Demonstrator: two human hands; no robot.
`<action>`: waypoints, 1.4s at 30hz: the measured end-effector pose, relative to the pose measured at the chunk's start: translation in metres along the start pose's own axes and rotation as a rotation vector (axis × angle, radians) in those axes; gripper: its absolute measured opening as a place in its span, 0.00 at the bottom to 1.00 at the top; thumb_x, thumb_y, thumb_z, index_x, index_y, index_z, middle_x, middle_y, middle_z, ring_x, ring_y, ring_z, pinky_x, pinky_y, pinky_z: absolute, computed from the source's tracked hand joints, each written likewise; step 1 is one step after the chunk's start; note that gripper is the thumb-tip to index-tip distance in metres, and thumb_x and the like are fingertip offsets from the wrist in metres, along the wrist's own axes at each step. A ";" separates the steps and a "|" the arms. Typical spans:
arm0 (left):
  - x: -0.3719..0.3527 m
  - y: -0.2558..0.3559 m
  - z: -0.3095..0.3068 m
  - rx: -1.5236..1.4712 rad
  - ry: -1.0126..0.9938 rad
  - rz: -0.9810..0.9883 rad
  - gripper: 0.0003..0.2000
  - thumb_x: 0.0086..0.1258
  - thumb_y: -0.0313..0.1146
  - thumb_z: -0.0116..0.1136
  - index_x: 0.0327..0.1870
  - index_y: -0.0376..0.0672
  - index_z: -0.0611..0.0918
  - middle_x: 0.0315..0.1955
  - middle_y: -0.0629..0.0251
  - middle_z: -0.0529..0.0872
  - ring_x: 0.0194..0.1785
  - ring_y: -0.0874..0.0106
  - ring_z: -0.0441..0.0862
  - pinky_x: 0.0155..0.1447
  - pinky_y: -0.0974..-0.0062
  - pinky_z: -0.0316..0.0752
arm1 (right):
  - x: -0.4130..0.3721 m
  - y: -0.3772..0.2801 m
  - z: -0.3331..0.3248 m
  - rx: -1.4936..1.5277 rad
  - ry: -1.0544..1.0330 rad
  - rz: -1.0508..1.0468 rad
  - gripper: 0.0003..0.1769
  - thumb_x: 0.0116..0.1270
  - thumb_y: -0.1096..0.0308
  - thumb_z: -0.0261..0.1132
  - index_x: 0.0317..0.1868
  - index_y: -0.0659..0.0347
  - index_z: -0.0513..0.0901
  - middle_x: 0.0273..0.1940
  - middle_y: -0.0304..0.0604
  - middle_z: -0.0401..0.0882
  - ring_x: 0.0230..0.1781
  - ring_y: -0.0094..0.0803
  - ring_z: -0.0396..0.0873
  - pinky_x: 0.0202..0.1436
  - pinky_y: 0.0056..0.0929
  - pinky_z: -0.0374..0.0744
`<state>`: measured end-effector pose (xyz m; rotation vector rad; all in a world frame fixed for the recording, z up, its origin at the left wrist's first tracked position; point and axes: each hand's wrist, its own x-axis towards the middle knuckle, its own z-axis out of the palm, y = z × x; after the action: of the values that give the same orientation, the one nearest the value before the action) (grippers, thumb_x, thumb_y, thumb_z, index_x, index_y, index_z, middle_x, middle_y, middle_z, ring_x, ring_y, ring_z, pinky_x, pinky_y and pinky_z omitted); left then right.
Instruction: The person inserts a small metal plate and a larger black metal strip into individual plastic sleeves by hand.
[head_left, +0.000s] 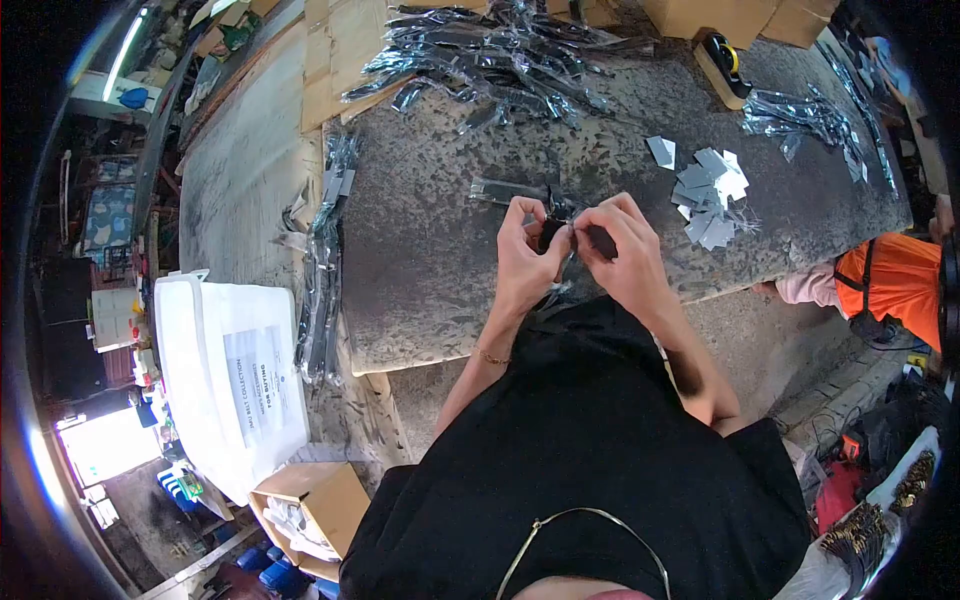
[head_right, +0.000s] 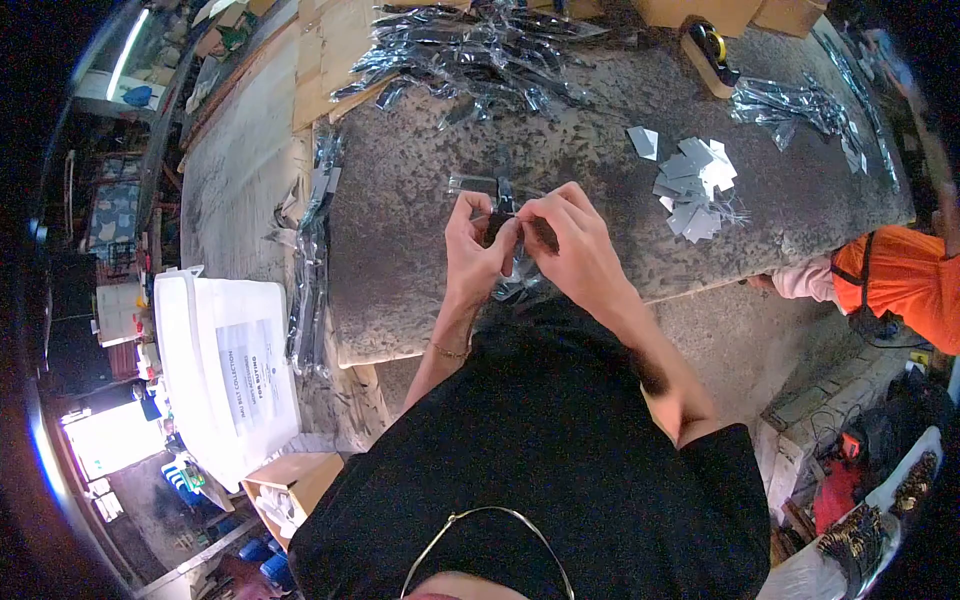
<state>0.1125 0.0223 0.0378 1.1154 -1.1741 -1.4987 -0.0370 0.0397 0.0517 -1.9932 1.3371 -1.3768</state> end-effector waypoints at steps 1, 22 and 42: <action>0.000 0.000 0.000 -0.001 -0.001 0.000 0.14 0.65 0.21 0.59 0.39 0.44 0.63 0.21 0.68 0.77 0.16 0.86 0.68 0.16 0.84 0.59 | -0.002 0.000 0.000 -0.019 0.026 0.019 0.14 0.50 0.83 0.68 0.38 0.62 0.79 0.33 0.42 0.80 0.36 0.39 0.78 0.37 0.31 0.77; 0.003 0.005 -0.024 -0.248 -0.464 -0.069 0.31 0.62 0.22 0.60 0.64 0.42 0.58 0.49 0.53 0.79 0.42 0.73 0.81 0.46 0.77 0.76 | 0.012 0.015 -0.048 0.843 -0.344 0.793 0.18 0.58 0.76 0.69 0.49 0.62 0.79 0.30 0.33 0.80 0.29 0.18 0.75 0.33 0.17 0.74; 0.001 0.009 -0.012 0.008 -0.347 -0.177 0.39 0.55 0.11 0.60 0.68 0.45 0.57 0.46 0.48 0.84 0.45 0.64 0.86 0.48 0.73 0.80 | 0.004 0.024 -0.006 0.579 0.177 0.687 0.10 0.61 0.74 0.69 0.42 0.63 0.78 0.27 0.36 0.81 0.25 0.18 0.78 0.27 0.17 0.74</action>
<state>0.1249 0.0178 0.0444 1.0105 -1.3405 -1.8813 -0.0542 0.0261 0.0389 -0.9335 1.3134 -1.3861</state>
